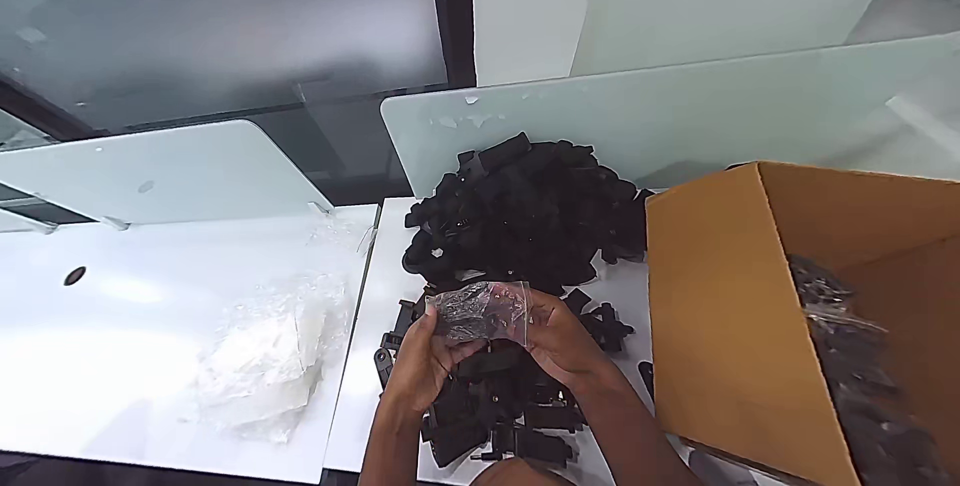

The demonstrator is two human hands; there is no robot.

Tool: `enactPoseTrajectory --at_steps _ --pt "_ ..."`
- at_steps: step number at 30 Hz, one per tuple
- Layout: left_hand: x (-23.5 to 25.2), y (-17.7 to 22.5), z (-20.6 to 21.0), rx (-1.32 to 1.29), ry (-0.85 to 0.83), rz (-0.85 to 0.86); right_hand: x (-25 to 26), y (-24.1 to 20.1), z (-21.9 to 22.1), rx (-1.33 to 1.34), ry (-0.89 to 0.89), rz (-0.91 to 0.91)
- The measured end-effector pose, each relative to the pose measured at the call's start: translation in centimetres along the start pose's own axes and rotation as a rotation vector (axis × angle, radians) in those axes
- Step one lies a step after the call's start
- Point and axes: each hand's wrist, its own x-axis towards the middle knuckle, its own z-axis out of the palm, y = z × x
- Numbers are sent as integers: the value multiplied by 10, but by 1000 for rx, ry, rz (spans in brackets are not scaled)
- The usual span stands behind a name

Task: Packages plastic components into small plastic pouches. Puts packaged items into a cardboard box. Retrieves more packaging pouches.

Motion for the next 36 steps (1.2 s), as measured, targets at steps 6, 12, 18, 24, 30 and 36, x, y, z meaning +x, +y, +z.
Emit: enactPoseTrajectory --at_steps 6,12,18,24,30,36 --pt "0 -4 3 28 7 82 -2 2 -13 -380 -38 -72" --pt "2 3 6 79 127 -53 -6 -1 -19 -828 -157 -154" --pt "2 3 6 70 102 -61 -5 -2 -12 -1243 -155 -315" --pt "7 4 -2 50 109 -47 -9 -5 -7 -1330 -192 -465" --pt "10 2 -1 -60 143 -100 -15 -21 0 -1112 -238 -394" --pt "13 3 -3 -118 159 -98 -18 -30 -4 -1095 -225 -381"
